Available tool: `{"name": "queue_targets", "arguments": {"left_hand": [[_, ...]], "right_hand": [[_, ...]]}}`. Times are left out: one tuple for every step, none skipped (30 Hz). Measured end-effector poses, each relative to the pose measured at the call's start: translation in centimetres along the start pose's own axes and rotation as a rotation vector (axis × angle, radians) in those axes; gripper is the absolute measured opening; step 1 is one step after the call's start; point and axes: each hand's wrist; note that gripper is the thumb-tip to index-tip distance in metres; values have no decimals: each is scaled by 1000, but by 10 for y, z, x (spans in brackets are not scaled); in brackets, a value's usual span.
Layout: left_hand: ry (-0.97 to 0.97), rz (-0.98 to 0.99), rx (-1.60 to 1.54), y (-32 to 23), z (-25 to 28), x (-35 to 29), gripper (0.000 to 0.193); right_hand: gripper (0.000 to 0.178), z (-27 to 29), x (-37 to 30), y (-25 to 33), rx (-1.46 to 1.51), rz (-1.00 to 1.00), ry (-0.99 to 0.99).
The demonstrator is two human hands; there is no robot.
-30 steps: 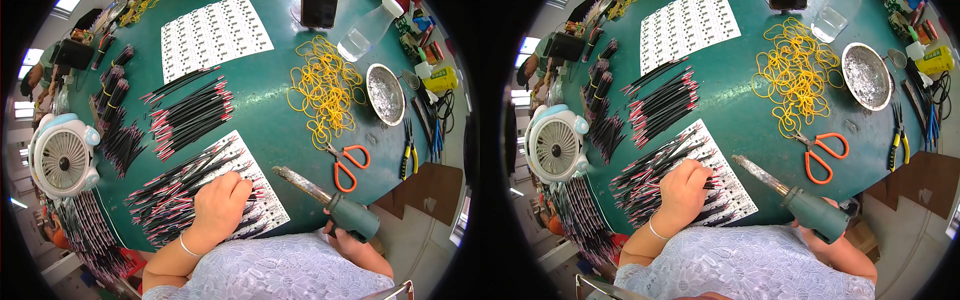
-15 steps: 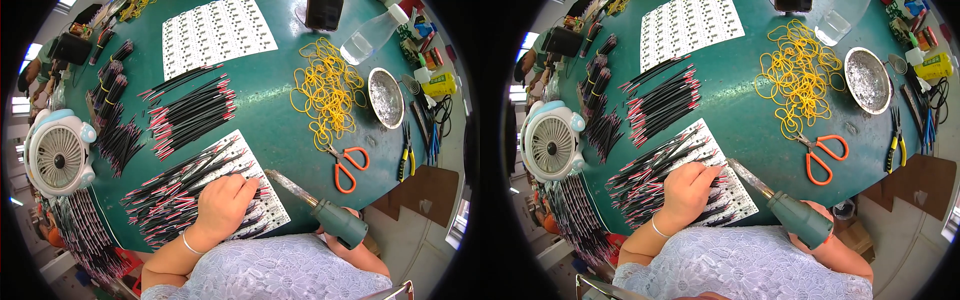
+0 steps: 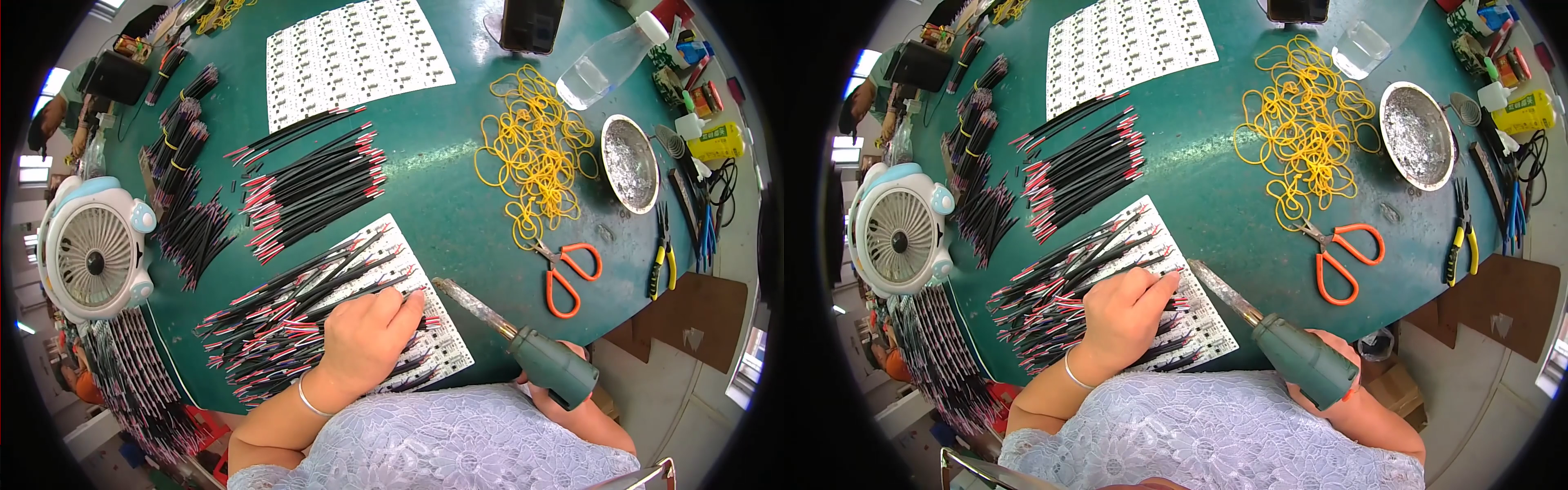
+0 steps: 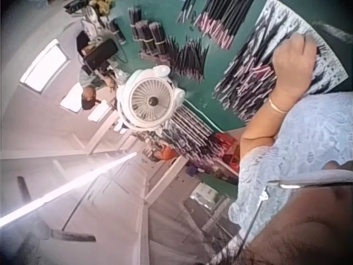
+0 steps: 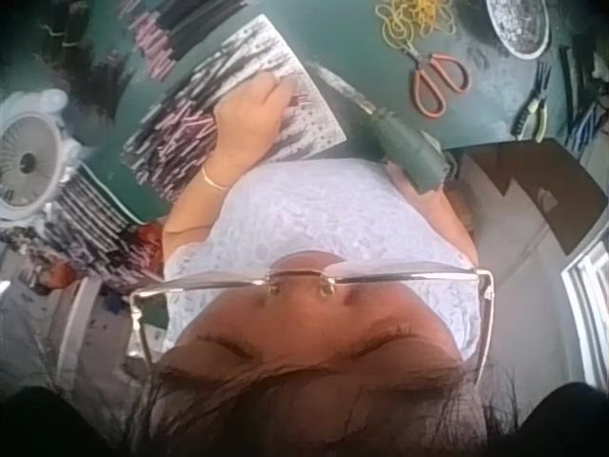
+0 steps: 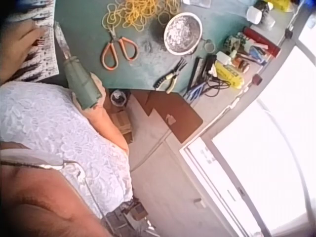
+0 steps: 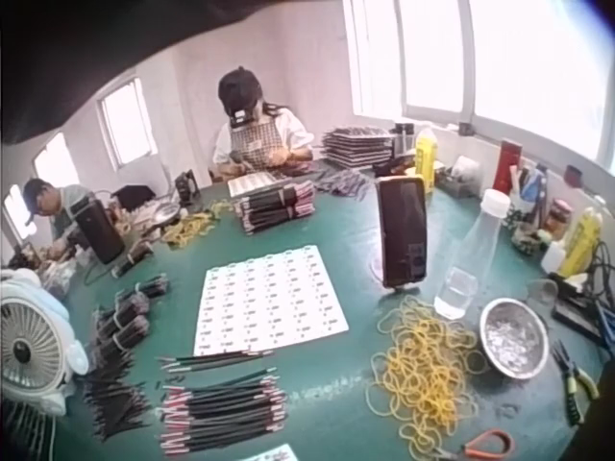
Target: The person solders individual wires onto an LED light circuit board with a soldering iron.
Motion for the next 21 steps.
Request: {"name": "queue_targets", "arguments": {"left_hand": [[-2,7,0,0,0,0,26],[-3,13,1,0,-1,1,26],[-4,16,2,-1,-1,0,26],[-14,21,6,0,-2,0,27],[-24,27,9,0,-2,-1,28],[-24,26,7,0,-2,0,28],[-29,3,26,0,-2,1,24],[-33,-20,45,1,-2,2,21],[-33,-19,45,0,-2,2,21],[-30,-16,44,0,-2,2,21],[-28,-13,44,0,-2,2,21],[-28,-13,44,0,-2,2,21],[-20,-15,46,0,-2,2,21],[-12,-18,49,0,-2,1,21],[-12,-18,48,0,-2,2,21],[-10,-15,56,0,-2,2,21],[-8,-11,64,-1,-3,2,21],[-7,-10,65,-1,-3,2,21],[-4,-7,68,-1,-3,1,20],[-1,-4,71,-1,-3,1,20],[-2,-4,70,-1,-3,1,20]], "right_hand": [[24,-1,-2,-1,3,-3,-14],[24,-2,-3,-1,5,-6,-29],[24,-2,-2,-1,7,-4,-27],[24,-2,0,0,10,-4,-21],[24,-2,0,1,14,-4,-16],[24,-3,-1,0,12,-5,-15],[26,-4,-4,0,56,-57,-38],[28,-5,-5,0,101,-110,-60],[28,-4,-5,-1,102,-110,-59],[28,-3,-3,-1,92,-97,-39],[27,-3,-2,-1,83,-85,-19],[27,-3,-2,-1,83,-85,-19],[27,-3,-2,0,82,-97,-18],[27,-4,-2,0,81,-110,-18],[27,-4,-2,0,81,-110,-18],[27,-4,-3,0,81,-110,-21],[28,-4,-3,0,80,-110,-24],[28,-4,-1,0,82,-110,-23],[25,-2,3,1,62,-57,7],[23,-1,6,1,43,-4,36],[23,-1,3,1,42,-5,36]]}}
Point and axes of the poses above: each hand's wrist, its own x-axis towards the middle knuckle, its own z-axis out of the back of the hand, y = z × x, and after that the axes turned 7 degrees about z, right-handed
